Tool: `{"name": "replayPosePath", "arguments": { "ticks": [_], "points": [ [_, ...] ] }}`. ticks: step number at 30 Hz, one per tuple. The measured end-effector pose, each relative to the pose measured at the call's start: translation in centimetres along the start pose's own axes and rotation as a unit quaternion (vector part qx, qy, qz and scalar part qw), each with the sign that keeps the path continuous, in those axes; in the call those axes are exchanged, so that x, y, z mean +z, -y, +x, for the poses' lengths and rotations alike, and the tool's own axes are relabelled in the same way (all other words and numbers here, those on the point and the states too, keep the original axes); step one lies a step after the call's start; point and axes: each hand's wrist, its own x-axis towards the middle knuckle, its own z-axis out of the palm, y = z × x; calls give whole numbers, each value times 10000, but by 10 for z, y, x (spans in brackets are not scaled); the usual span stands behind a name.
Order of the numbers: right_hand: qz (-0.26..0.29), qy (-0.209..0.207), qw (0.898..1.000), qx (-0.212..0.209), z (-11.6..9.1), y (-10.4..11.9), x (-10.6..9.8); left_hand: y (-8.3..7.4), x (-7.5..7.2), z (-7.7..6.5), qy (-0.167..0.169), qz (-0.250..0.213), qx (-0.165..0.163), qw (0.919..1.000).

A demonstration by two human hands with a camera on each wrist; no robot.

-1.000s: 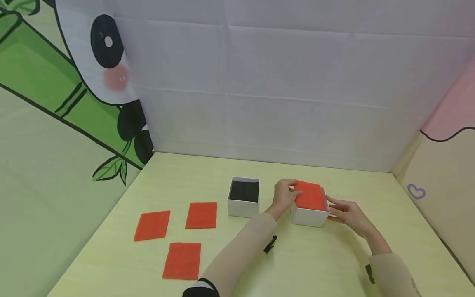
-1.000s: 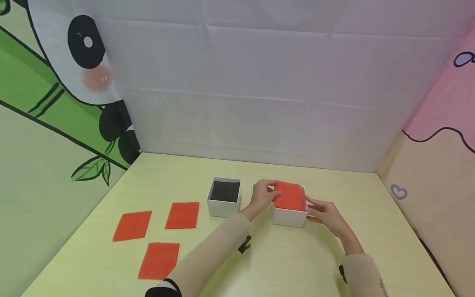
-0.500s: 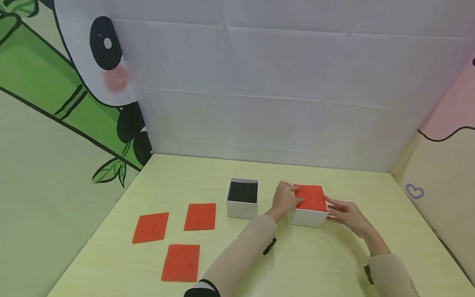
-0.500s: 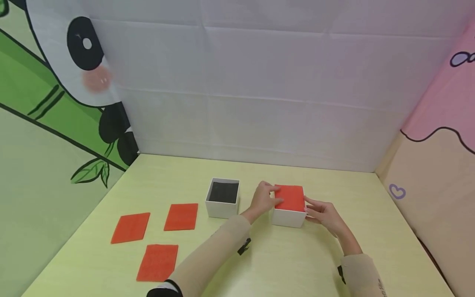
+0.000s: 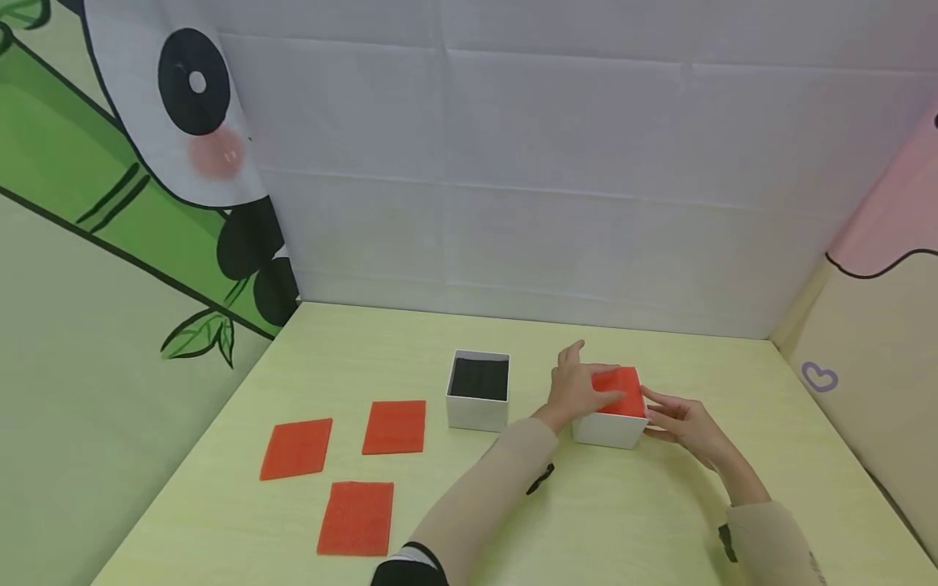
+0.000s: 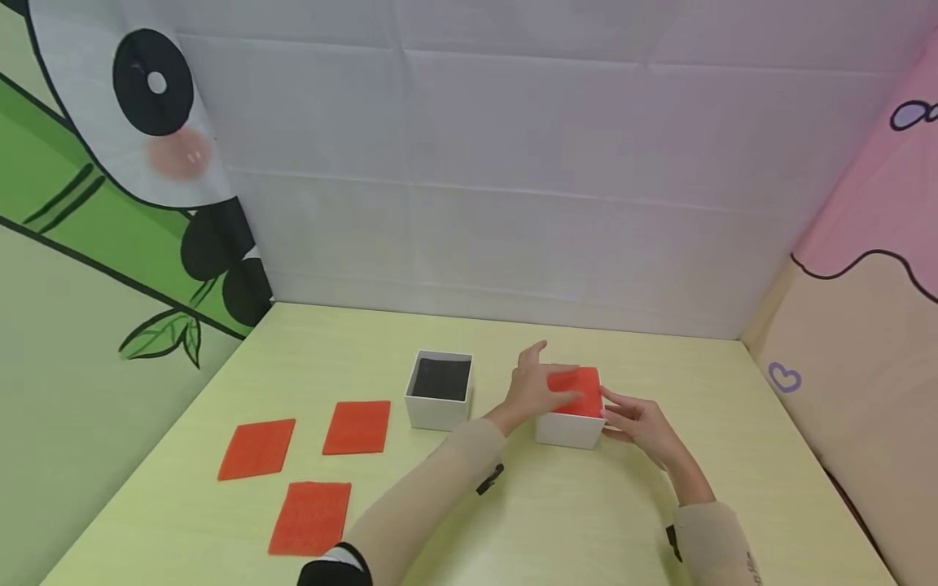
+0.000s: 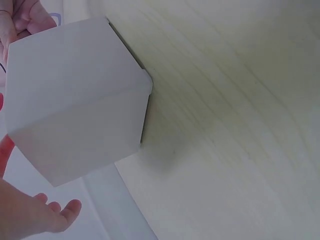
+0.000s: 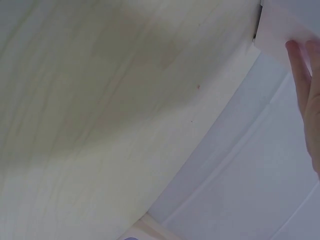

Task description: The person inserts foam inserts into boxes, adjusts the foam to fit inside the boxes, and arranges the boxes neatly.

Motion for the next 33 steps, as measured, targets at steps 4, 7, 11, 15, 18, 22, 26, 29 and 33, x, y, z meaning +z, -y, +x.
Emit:
{"name": "replayPosePath", "arguments": {
  "ticks": [4,7,11,15,18,22,26,29,33],
  "points": [
    [63,15,9999,-95,0,-1,1,-2,4,4,80,381,197,9990],
    [58,19,9999,-149,1,-2,1,-1,6,6,107,694,262,9972],
    [39,23,9998,-183,1,-3,1,-1,5,5,169,1007,271,9944],
    [67,-8,9999,-156,0,-4,1,-2,5,4,332,1154,157,9926],
    [101,-37,9998,-139,0,-4,2,-2,7,3,472,1170,11,9920],
    [109,55,9996,-260,-1,-5,2,0,9,4,572,1175,-107,9914],
    [123,98,9994,-322,0,-5,3,5,10,5,439,1475,281,9877],
    [116,143,9991,-392,2,-5,3,8,6,4,289,1978,959,9751],
    [178,183,9984,-503,2,-6,-1,5,-1,-1,415,2821,1801,9414]
  ]
}}
